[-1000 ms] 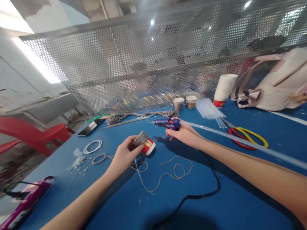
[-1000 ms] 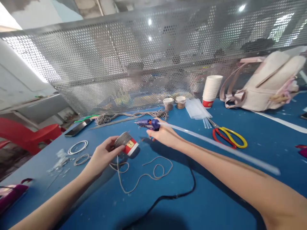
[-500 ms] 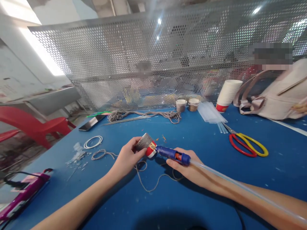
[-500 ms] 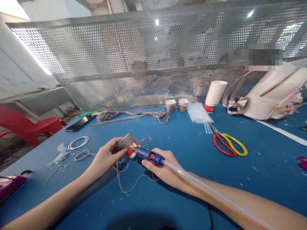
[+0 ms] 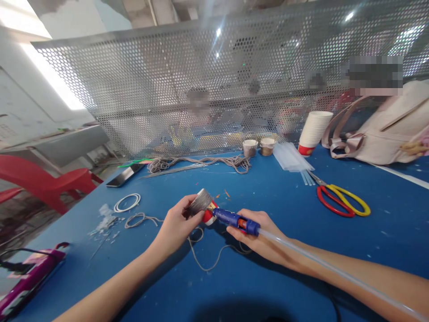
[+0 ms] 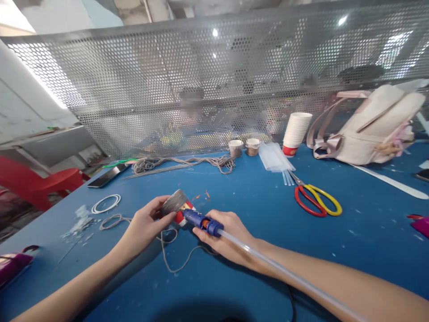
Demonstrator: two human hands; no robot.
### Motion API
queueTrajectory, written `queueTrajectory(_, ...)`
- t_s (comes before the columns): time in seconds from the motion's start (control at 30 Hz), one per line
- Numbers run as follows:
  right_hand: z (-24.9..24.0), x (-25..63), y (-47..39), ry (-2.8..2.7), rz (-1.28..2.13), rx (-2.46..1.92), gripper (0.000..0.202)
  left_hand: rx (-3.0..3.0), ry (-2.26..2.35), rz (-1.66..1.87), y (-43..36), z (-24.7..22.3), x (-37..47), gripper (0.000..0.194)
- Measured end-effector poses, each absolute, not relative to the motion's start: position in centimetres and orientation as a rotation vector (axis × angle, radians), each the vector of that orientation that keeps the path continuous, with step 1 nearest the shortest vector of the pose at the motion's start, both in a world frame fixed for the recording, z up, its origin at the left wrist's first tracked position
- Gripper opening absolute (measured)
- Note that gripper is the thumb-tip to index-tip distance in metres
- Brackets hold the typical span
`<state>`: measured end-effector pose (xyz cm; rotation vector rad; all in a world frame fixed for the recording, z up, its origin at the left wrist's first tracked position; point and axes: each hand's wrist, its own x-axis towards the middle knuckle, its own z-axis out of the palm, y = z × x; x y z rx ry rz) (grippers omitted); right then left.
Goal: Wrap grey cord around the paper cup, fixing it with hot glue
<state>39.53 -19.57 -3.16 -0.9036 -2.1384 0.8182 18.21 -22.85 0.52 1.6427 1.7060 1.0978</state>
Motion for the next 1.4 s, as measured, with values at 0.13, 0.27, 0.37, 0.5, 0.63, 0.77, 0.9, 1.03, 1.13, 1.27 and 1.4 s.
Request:
queueTrajectory(0.13,-3.0,39.6,-19.5,-2.126,0.830,-0.910,0.025,1.638,1.711,1.097,-22.8,0.4,18.1,0.036)
queueTrajectory(0.27,-2.9,39.6,-19.6,-2.126,0.827,-0.891,0.025,1.600,1.688,1.098,-22.8,0.6,18.2,0.037)
queueTrajectory(0.37,-2.9,39.6,-19.7,-2.134,0.809,-0.884,0.025,1.574,1.659,1.127,-22.8,0.7,18.3,0.037)
queueTrajectory(0.5,-3.0,39.7,-19.7,-2.132,0.822,-0.881,0.025,1.558,1.654,1.131,-22.8,0.6,18.2,0.037)
queueTrajectory(0.63,-2.9,39.7,-19.7,-2.148,0.799,-0.874,0.024,1.548,1.651,1.119,-22.8,0.4,18.0,0.038)
queueTrajectory(0.77,-2.7,39.7,-19.7,-2.121,0.824,-0.889,0.024,1.547,1.659,1.087,-22.9,0.5,18.0,0.038)
queueTrajectory(0.9,-2.4,39.7,-19.8,-2.136,0.867,-0.896,0.024,1.543,1.678,1.079,-22.9,0.7,18.2,0.037)
queueTrajectory(1.03,-2.4,39.6,-19.9,-2.142,0.866,-0.901,0.023,1.532,1.667,1.090,-22.9,0.7,18.1,0.036)
queueTrajectory(1.13,-2.3,39.7,-19.9,-2.111,0.886,-0.936,0.024,1.541,1.655,1.110,-22.9,0.6,18.0,0.035)
queueTrajectory(1.27,-2.2,39.7,-20.0,-2.093,0.939,-0.937,0.025,1.544,1.658,1.113,-23.0,0.7,18.1,0.034)
queueTrajectory(1.4,-1.8,39.6,-20.0,-2.085,0.930,-0.946,0.026,1.558,1.662,1.113,-23.0,0.8,18.2,0.034)
